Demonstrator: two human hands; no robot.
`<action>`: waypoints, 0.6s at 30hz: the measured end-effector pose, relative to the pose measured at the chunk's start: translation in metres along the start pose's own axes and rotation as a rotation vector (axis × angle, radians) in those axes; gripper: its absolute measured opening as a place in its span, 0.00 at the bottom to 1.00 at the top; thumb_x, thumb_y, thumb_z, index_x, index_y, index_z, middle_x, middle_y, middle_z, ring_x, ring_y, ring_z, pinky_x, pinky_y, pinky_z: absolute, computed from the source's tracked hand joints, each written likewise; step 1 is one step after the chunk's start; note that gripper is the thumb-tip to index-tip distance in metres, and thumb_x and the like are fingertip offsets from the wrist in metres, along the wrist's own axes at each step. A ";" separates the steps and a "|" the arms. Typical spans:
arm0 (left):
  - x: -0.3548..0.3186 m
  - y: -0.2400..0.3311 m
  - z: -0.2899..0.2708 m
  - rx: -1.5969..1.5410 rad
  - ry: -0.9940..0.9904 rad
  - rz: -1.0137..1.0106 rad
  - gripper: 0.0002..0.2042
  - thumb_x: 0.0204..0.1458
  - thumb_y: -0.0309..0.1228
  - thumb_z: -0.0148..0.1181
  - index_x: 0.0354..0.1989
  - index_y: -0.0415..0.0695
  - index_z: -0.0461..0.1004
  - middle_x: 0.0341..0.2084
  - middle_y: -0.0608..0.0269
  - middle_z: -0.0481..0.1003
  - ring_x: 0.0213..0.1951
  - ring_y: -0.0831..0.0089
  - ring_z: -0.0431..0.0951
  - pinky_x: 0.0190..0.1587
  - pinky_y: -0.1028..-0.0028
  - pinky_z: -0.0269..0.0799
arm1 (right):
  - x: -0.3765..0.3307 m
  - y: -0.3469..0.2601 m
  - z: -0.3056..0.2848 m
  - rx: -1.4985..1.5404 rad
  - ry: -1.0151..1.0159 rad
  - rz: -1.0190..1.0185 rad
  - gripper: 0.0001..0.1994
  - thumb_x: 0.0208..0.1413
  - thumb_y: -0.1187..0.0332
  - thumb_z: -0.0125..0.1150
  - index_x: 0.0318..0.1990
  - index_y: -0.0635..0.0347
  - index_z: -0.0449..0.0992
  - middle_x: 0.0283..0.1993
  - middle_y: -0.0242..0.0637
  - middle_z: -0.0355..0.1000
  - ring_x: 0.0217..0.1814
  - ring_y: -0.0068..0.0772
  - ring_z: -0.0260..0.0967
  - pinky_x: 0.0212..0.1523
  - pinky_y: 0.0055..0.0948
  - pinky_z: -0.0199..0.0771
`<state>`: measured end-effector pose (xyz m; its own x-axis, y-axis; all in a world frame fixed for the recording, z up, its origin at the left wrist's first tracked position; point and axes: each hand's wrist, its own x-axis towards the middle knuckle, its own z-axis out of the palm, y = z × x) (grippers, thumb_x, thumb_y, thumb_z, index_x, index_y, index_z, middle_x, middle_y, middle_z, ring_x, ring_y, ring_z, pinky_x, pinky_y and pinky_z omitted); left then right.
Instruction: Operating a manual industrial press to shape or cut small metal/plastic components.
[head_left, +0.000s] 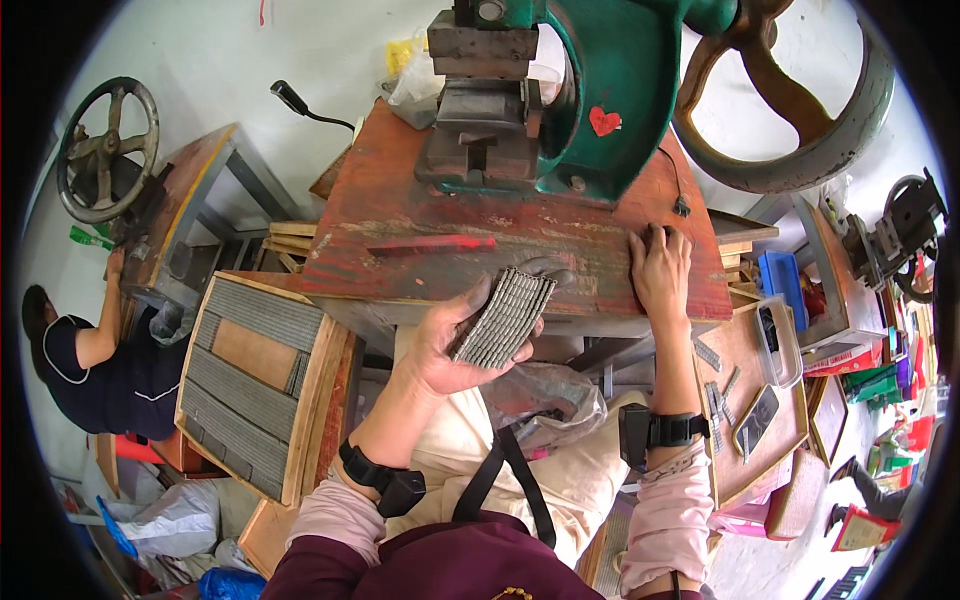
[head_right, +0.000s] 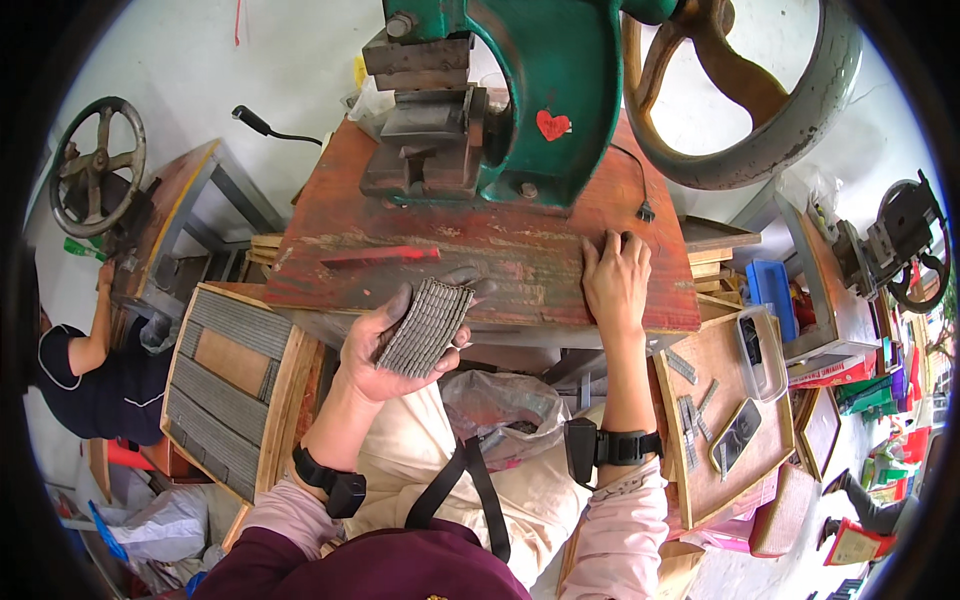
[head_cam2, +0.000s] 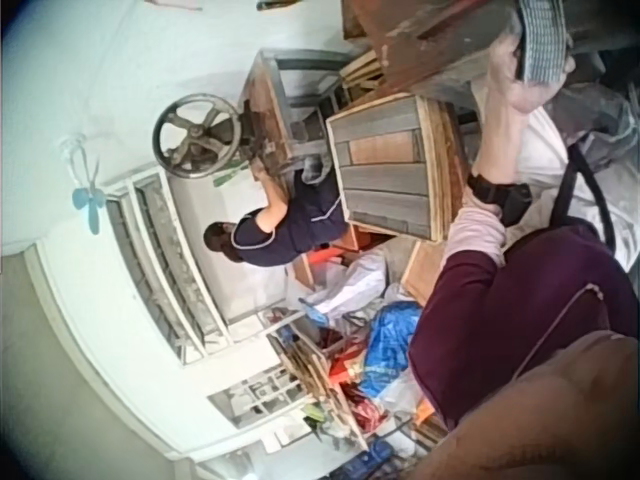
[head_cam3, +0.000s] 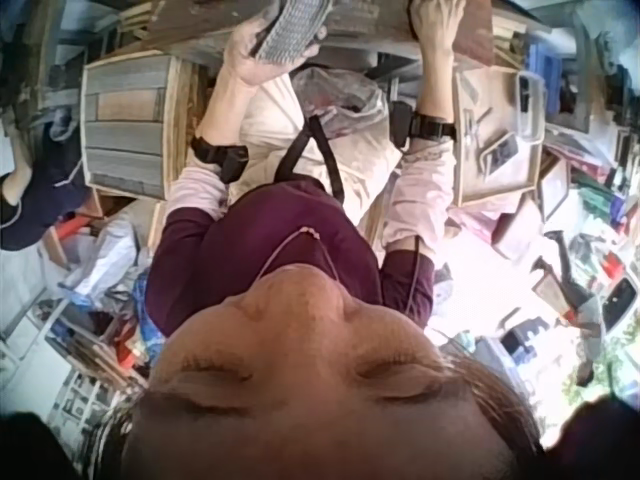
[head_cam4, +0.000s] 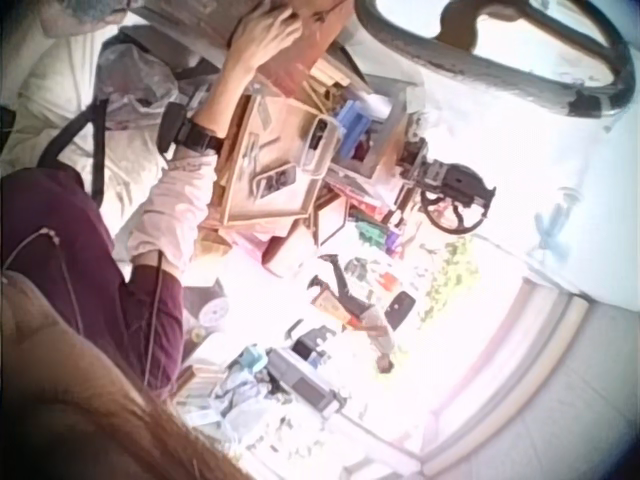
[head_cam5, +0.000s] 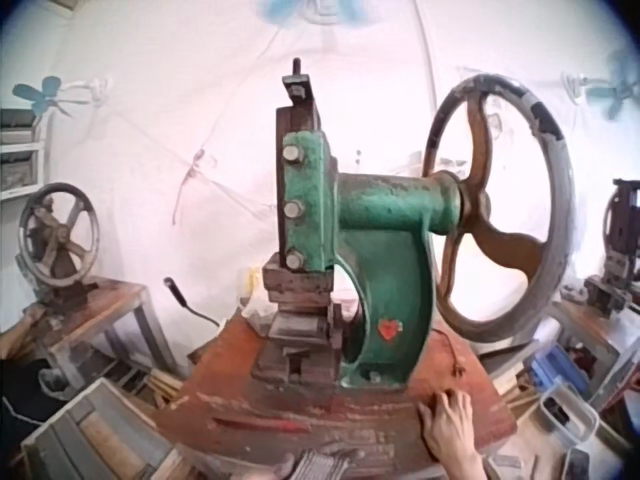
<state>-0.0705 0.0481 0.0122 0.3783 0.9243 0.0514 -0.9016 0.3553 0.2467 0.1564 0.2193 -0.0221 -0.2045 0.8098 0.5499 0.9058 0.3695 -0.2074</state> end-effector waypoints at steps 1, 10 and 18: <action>0.001 -0.002 -0.002 -0.005 0.004 -0.009 0.22 0.57 0.42 0.50 0.52 0.37 0.67 0.44 0.55 0.73 0.43 0.60 0.74 0.40 0.65 0.71 | 0.000 0.000 0.000 -0.004 0.006 -0.004 0.20 0.56 0.57 0.53 0.47 0.66 0.70 0.48 0.52 0.65 0.53 0.53 0.60 0.52 0.43 0.62; 0.009 -0.017 -0.025 -0.022 0.025 -0.028 0.25 0.58 0.42 0.47 0.56 0.34 0.62 0.53 0.48 0.66 0.45 0.58 0.71 0.35 0.66 0.69 | 0.001 0.000 0.000 -0.007 0.027 0.011 0.20 0.56 0.56 0.53 0.46 0.65 0.71 0.48 0.51 0.65 0.52 0.51 0.61 0.51 0.43 0.63; 0.013 -0.027 -0.031 -0.008 0.073 -0.083 0.27 0.58 0.40 0.49 0.60 0.36 0.56 0.58 0.47 0.61 0.45 0.60 0.72 0.34 0.68 0.69 | 0.001 -0.001 0.000 0.011 0.032 0.035 0.20 0.55 0.56 0.54 0.45 0.65 0.72 0.49 0.51 0.65 0.52 0.50 0.62 0.52 0.42 0.63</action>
<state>-0.0480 0.0549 -0.0241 0.4359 0.8991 -0.0399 -0.8694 0.4321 0.2395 0.1552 0.2199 -0.0211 -0.1604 0.8076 0.5675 0.9081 0.3461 -0.2359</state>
